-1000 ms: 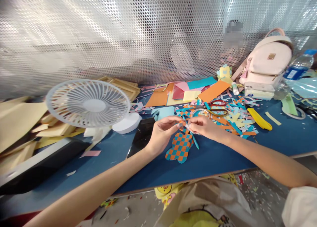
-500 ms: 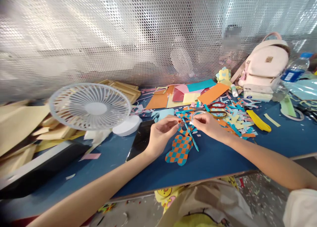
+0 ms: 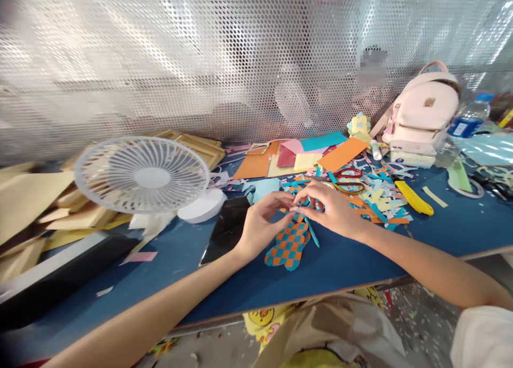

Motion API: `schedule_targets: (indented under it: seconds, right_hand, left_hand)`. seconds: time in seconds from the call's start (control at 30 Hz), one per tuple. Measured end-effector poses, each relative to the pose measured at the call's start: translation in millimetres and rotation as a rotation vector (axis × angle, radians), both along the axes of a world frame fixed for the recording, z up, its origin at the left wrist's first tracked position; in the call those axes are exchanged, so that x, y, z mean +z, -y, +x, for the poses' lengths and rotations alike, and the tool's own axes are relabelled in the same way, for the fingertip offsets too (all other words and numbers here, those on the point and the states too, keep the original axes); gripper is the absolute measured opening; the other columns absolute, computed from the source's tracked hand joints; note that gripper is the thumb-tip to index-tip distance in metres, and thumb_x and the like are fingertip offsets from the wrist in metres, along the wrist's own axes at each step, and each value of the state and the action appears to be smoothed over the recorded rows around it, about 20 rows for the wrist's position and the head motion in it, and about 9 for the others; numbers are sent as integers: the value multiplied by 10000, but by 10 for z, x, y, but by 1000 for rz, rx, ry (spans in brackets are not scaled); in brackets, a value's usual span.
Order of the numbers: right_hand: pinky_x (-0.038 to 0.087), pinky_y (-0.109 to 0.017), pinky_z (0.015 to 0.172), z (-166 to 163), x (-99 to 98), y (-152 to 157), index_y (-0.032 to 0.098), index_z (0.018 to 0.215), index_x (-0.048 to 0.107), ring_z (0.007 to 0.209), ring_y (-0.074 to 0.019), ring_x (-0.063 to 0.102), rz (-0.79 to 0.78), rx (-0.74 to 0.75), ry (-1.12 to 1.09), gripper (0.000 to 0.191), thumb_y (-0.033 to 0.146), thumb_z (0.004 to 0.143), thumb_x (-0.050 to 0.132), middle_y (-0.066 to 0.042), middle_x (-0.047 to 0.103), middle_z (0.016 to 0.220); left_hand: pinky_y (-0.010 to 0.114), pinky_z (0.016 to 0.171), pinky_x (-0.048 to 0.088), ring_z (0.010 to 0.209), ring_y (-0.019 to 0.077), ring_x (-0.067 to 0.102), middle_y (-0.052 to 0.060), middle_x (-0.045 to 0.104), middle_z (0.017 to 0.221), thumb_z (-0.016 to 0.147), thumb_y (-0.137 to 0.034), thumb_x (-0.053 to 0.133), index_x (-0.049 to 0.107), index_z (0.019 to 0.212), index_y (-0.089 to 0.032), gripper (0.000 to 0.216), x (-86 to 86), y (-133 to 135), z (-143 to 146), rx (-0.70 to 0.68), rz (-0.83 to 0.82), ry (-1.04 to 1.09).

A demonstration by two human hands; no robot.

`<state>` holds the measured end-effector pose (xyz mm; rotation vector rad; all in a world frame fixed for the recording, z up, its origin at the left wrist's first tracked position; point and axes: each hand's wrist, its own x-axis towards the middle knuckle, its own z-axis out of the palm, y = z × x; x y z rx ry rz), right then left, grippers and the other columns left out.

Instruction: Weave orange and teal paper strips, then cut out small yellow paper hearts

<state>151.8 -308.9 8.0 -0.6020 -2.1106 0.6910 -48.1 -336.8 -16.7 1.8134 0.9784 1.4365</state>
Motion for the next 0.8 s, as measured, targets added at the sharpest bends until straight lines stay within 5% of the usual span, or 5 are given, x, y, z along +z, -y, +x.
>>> schedule_targets:
  seconds: [0.6, 0.8]
  right_hand:
    - [456, -225, 563, -8, -92, -19, 222, 927, 629, 718, -122, 606, -105, -56, 52, 68, 247, 971, 583, -25, 669, 943]
    - [439, -228, 580, 4, -111, -23, 214, 908, 613, 677, -116, 589, -31, -70, 118, 105, 273, 991, 587, -11, 650, 896]
  left_hand:
    - [290, 746, 594, 714, 150, 698, -2, 742, 806, 784, -321, 834, 623, 1140, -212, 428, 26, -16, -5, -8, -82, 104]
    - [291, 750, 584, 751, 159, 704, 22, 767, 846, 807, -288, 815, 698, 982, -198, 229, 46, 29, -5, 34, -18, 34]
